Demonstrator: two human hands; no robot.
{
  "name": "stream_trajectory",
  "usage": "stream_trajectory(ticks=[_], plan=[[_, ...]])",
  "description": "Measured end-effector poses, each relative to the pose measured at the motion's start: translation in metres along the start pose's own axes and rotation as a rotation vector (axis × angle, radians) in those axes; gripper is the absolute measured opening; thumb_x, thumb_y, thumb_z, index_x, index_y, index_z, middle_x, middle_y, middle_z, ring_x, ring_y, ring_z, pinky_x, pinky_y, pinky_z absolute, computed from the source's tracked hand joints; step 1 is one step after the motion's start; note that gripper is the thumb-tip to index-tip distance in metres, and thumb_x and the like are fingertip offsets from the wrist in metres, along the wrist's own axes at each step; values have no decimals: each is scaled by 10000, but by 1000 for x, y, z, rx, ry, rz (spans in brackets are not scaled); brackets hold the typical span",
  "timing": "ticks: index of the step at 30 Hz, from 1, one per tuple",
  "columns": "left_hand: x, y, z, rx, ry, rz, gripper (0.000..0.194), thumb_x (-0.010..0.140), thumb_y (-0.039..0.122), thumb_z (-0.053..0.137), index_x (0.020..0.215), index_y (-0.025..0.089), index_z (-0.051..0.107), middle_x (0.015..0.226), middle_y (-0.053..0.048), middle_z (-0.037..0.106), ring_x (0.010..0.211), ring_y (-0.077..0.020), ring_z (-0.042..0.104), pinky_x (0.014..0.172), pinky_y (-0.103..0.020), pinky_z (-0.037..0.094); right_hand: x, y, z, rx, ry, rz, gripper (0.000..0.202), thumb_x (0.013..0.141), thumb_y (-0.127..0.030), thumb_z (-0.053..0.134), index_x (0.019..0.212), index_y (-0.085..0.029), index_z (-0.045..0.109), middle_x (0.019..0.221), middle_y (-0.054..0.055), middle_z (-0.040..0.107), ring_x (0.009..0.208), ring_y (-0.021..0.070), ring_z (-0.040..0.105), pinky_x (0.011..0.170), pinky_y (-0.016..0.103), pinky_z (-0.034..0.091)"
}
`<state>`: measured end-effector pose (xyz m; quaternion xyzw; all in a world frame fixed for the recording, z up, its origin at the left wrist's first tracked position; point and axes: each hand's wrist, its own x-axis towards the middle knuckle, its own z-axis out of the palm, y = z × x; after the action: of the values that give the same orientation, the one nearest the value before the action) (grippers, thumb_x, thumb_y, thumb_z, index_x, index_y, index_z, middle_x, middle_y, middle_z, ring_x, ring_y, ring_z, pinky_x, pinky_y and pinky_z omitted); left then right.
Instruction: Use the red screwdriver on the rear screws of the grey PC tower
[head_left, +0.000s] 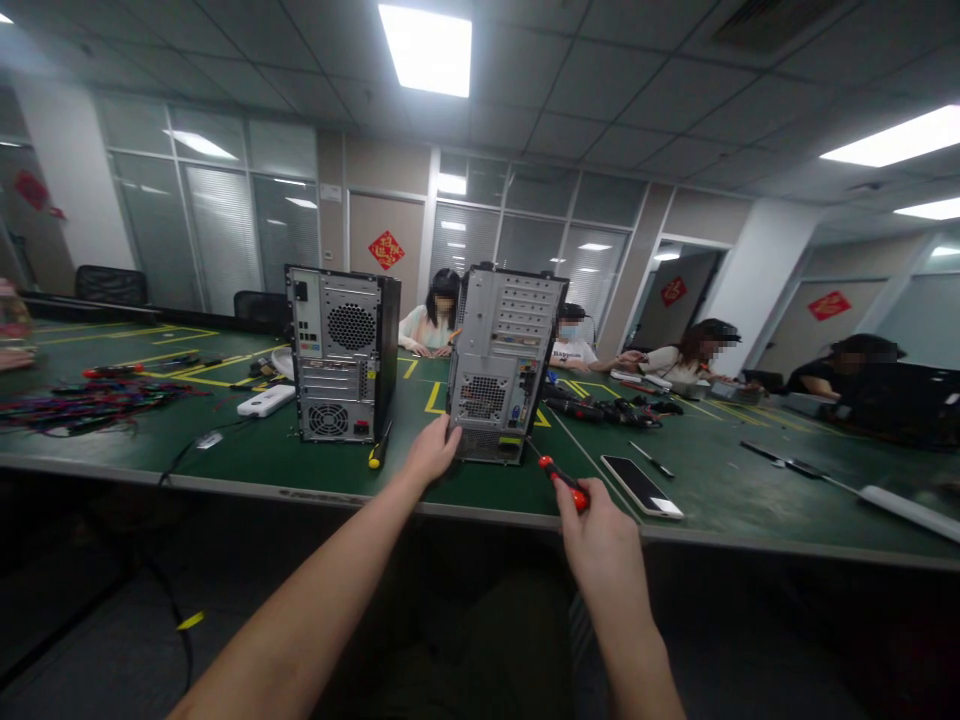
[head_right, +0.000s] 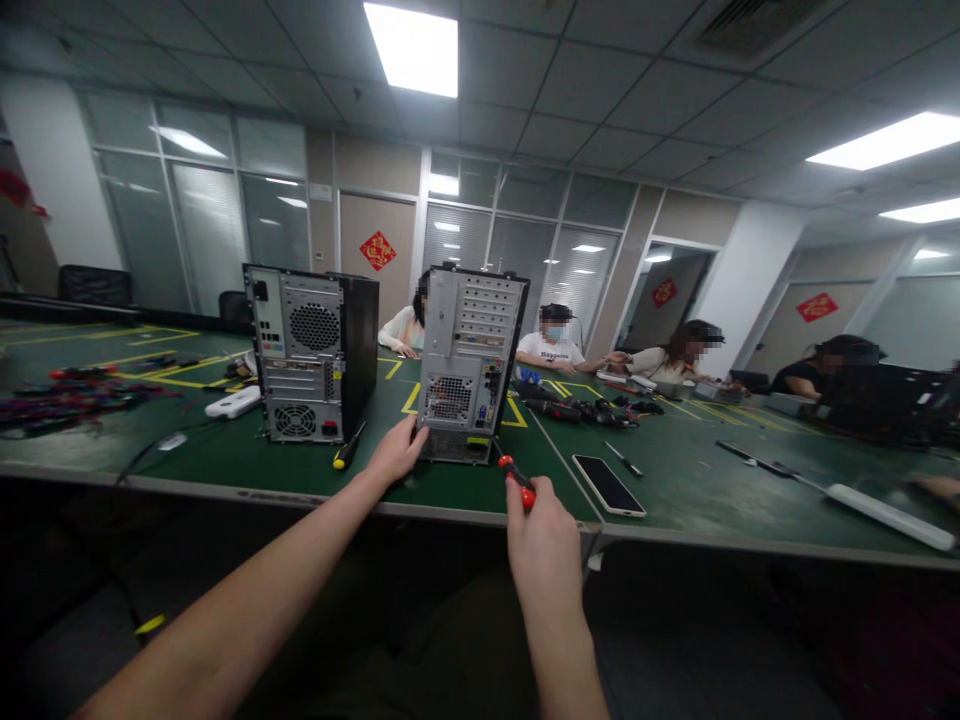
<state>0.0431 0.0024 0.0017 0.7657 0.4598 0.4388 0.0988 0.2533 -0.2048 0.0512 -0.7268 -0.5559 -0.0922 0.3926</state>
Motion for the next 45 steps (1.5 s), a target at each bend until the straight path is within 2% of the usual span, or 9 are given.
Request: stream_trajectory(ticks=[3, 7, 9, 16, 24, 27, 33, 40, 45], plan=[[0, 2, -1, 9, -3, -9, 285, 1040, 404, 419, 1083, 202, 615, 1111, -128, 719, 1032, -259, 678, 874, -355, 509, 0, -1, -1, 10, -2, -40, 273, 975, -457, 552, 1011, -209, 661, 715, 21, 633, 670, 228, 641, 653, 323, 433], [-1, 3, -2, 5, -7, -20, 285, 1041, 405, 420, 1083, 204, 617, 1089, -118, 720, 1002, -247, 679, 856, -341, 510, -3, -3, -2, -56, 48, -174, 260, 921, -278, 545, 1127, -211, 689, 1094, 97, 651, 838, 222, 662, 702, 324, 469], [-1, 2, -2, -5, -8, -15, 279, 1042, 401, 421, 1081, 204, 615, 1091, -116, 718, 1001, -245, 677, 852, -339, 510, -3, -4, -2, -70, 39, -178, 282, 912, -244, 530, 1142, -215, 689, 1160, 107, 631, 862, 222, 663, 709, 327, 476], [-1, 2, -2, 0, -18, -22, 281, 1047, 397, 420, 1100, 203, 615, 1139, -123, 718, 1038, -249, 677, 880, -348, 512, 2, 0, 0, 41, 3, -21, 311, 975, -483, 532, 1000, -201, 663, 731, 38, 643, 691, 239, 647, 666, 337, 447], [-1, 0, 1, -4, -1, -7, 268, 1049, 393, 425, 1071, 200, 610, 1090, -113, 716, 1006, -238, 676, 858, -331, 499, -2, 2, 0, -49, 57, -192, 336, 913, -228, 476, 1156, -208, 708, 1213, 113, 626, 914, 228, 670, 778, 348, 511], [-1, 0, 1, -5, -4, -12, 273, 1050, 390, 424, 1075, 194, 613, 1093, -117, 715, 1007, -239, 675, 861, -336, 501, -1, 4, 1, 6, 64, -177, 347, 933, -289, 486, 1192, -204, 702, 1169, 114, 663, 914, 238, 678, 800, 361, 521], [-2, 3, -2, -16, -4, -6, 270, 1050, 390, 420, 1083, 201, 608, 1119, -119, 716, 1027, -244, 675, 875, -341, 506, 3, 7, 1, 64, -15, -8, 467, 990, -526, 471, 1160, -151, 691, 797, 90, 712, 718, 258, 680, 706, 364, 504], [-1, 2, -2, 2, -10, -14, 271, 1046, 388, 425, 1089, 199, 615, 1115, -122, 719, 1035, -245, 675, 886, -348, 512, -1, 6, 1, 12, 42, -203, 355, 917, -266, 487, 1188, -218, 709, 1173, 109, 648, 929, 236, 675, 810, 369, 536], [-1, 0, -1, -1, -15, -8, 289, 1048, 406, 415, 1093, 200, 612, 1135, -128, 717, 1035, -249, 675, 885, -354, 512, -1, 4, 1, 43, 34, -176, 397, 910, -276, 496, 1251, -211, 688, 1235, 118, 621, 969, 238, 674, 855, 386, 543]])
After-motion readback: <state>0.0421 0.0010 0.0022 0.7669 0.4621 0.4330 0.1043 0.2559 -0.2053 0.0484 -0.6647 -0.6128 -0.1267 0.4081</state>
